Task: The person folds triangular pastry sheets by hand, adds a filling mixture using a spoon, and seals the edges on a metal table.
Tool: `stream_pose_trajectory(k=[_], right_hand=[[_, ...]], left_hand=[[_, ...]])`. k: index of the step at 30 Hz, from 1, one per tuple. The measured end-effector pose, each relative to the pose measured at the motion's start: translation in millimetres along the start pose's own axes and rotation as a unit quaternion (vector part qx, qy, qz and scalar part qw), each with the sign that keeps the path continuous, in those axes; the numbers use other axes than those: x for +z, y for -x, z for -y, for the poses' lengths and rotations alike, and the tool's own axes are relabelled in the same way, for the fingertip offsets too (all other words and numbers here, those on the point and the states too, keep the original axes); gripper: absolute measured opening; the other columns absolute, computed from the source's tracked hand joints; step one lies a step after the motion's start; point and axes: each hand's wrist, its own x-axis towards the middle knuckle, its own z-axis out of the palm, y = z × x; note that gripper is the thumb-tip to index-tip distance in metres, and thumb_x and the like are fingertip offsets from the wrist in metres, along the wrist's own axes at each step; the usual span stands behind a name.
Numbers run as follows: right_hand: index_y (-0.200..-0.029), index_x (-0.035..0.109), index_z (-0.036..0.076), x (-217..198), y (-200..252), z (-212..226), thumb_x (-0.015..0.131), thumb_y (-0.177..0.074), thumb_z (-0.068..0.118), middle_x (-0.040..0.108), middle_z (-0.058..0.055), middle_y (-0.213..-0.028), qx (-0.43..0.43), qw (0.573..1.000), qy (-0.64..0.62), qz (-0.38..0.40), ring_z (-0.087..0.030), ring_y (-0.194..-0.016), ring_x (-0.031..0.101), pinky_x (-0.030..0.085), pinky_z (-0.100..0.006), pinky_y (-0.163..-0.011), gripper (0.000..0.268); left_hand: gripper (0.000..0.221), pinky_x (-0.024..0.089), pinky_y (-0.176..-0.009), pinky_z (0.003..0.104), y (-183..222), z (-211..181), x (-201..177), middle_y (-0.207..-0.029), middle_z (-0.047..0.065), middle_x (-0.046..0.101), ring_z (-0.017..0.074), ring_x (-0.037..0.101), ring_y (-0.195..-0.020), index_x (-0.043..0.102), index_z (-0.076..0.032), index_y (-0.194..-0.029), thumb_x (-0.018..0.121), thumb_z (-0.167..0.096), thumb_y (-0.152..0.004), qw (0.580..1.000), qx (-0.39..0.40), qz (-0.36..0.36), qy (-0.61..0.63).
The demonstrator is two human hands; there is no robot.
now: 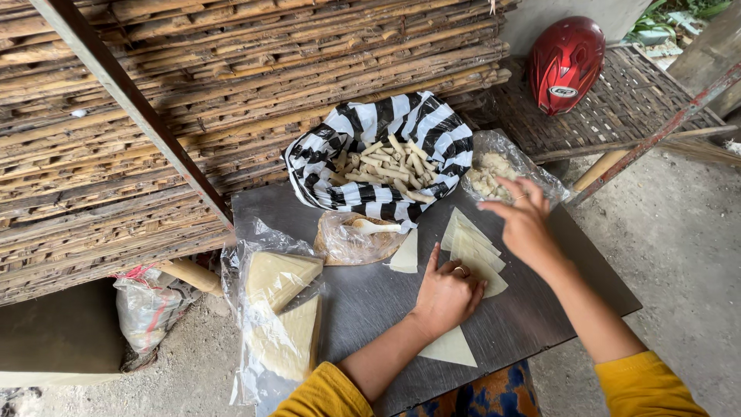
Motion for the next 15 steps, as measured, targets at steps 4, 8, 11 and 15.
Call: stream_pose_trajectory(k=[4, 8, 11, 15], right_hand=[[-0.118, 0.077, 0.017, -2, 6, 30, 0.058, -0.066, -0.019, 0.038, -0.009, -0.162, -0.028, 0.995, -0.052, 0.083, -0.034, -0.149, 0.025, 0.024, -0.048, -0.116, 0.066], [-0.127, 0.072, 0.016, 1, 3, 36, 0.057, -0.069, -0.017, 0.034, -0.009, -0.163, -0.032, 0.995, -0.039, 0.081, -0.035, -0.15, 0.024, 0.023, -0.05, -0.116, 0.069], [-0.13, 0.071, 0.016, 9, 0, 35, 0.055, -0.069, -0.018, 0.034, -0.009, -0.165, -0.029, 0.995, -0.027, 0.09, -0.036, -0.152, 0.023, 0.023, -0.049, -0.117, 0.072], [-0.133, 0.07, 0.017, 17, 1, 33, 0.055, -0.07, -0.016, 0.035, -0.01, -0.165, -0.057, 0.994, 0.04, 0.084, -0.037, -0.151, 0.023, 0.022, -0.052, -0.117, 0.072]], left_hand=[[0.03, 0.027, -0.122, 0.064, 0, 0, 1, -0.089, 0.008, 0.073, 0.0265, 0.07, -0.107, 0.078, -0.01, -0.083, 0.061, -0.029, -0.1, 1.0, -0.001, 0.003, -0.005], [0.03, 0.028, -0.122, 0.064, -1, 0, 0, -0.088, 0.008, 0.073, 0.0265, 0.07, -0.106, 0.078, -0.01, -0.083, 0.061, -0.029, -0.1, 1.0, -0.002, 0.0, -0.002], [0.032, 0.028, -0.123, 0.064, -1, 0, -2, -0.088, 0.008, 0.073, 0.026, 0.07, -0.107, 0.078, -0.01, -0.083, 0.06, -0.029, -0.101, 1.0, -0.001, 0.022, -0.009], [0.031, 0.027, -0.122, 0.065, -2, 0, -2, -0.089, 0.008, 0.074, 0.0266, 0.069, -0.109, 0.078, -0.01, -0.083, 0.06, -0.028, -0.1, 1.0, 0.001, 0.009, -0.008]])
